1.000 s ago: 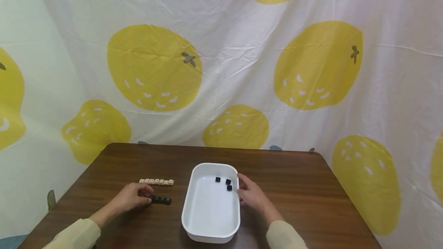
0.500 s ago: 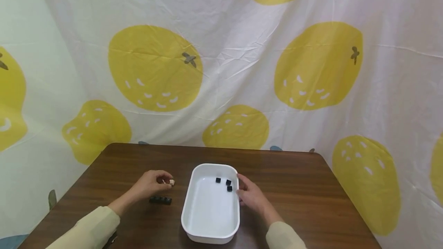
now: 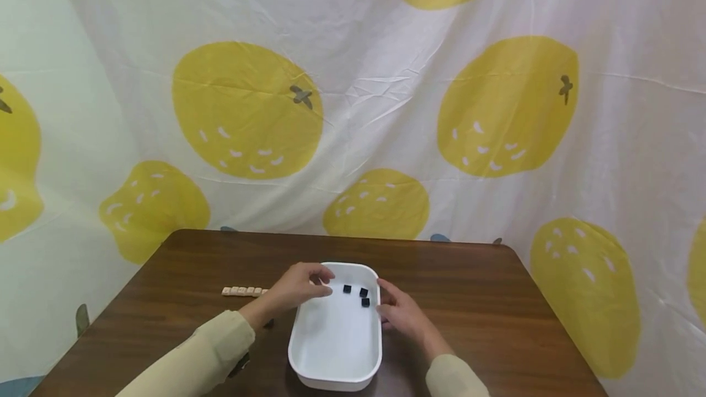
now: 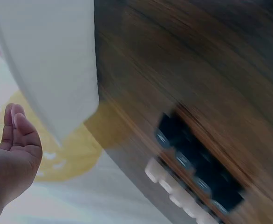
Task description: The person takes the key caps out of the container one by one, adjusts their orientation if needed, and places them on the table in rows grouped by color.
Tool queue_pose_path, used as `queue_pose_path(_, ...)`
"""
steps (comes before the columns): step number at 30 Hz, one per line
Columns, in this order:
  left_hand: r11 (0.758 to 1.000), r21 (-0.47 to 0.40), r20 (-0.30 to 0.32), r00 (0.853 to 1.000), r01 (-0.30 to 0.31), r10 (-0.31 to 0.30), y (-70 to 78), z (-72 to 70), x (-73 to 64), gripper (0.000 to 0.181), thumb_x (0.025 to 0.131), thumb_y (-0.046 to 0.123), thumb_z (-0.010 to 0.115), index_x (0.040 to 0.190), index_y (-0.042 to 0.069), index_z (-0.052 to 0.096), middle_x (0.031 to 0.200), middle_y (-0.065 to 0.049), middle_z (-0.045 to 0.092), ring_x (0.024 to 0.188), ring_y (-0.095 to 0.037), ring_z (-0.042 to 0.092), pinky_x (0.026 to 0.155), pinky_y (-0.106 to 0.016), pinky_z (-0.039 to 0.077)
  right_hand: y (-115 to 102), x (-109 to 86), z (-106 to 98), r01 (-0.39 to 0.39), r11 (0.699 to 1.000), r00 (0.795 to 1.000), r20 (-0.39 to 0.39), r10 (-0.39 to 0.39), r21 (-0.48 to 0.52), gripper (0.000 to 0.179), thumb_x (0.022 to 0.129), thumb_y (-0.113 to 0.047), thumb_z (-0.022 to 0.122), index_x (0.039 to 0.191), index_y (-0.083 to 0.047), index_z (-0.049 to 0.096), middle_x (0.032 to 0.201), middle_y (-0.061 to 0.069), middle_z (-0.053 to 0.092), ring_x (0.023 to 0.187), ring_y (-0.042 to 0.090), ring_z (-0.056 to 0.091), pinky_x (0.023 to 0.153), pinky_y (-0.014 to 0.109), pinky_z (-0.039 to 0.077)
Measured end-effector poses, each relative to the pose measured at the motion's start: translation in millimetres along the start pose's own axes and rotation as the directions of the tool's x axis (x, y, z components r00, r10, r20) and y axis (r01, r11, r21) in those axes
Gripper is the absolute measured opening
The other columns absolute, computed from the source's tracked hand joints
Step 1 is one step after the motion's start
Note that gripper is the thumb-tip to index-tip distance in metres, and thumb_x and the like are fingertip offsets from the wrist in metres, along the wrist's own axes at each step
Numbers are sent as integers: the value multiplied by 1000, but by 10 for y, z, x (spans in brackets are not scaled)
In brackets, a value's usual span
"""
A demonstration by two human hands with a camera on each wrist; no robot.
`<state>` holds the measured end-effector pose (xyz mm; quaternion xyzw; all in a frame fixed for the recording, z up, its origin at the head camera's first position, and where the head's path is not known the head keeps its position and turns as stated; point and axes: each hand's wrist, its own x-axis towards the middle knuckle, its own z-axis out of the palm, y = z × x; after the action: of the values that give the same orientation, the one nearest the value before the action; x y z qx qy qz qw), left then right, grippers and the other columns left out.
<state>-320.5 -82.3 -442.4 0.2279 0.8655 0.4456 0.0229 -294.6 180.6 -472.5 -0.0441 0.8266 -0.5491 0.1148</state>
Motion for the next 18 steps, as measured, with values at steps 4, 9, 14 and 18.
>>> queue_pose_path(4, 1000, 28, 0, 1000, -4, 4, 39, 153, 138, 25, 84, 9, 77, 107, 2, 72, 95, -12, 68, 81, -14, 58, 67, -27, 49, 2, -6, -5, 15, 1000, 1000, 1, -15, 9, 60, 95, -4, 57, 151, -5, 37, 120, 23, 60, 94, 29, 64, 80, 47, 56)
queue_pose_path(9, 996, 76, 4, 999, 38, -39, 3, 284, 288, 25, 84, 8, 77, 108, 0, 72, 96, -12, 68, 84, -16, 58, 72, -30, 49, 17, -7, -2, 16, 1000, 1000, 14, -16, 6, 60, 95, -5, 56, 152, -5, 36, 120, 23, 60, 95, 28, 64, 80, 46, 56)
queue_pose_path(14, 985, 157, -10, 998, 66, -65, -43, 353, 386, 25, 83, 11, 78, 106, 2, 72, 96, -11, 68, 86, -19, 60, 78, -34, 49, 33, -2, -1, 7, 1000, 1000, 23, -7, -4, 61, 95, -6, 56, 153, -7, 36, 122, 22, 59, 97, 28, 64, 82, 46, 56)
queue_pose_path(18, 974, 221, -40, 998, 47, -39, -76, 413, 441, 26, 79, 11, 79, 102, 2, 73, 89, -9, 66, 81, -18, 58, 75, -31, 48, 34, -9, -13, 3, 1000, 1000, 21, -3, -3, 61, 95, -6, 56, 152, -7, 36, 121, 21, 60, 96, 28, 64, 82, 46, 56)
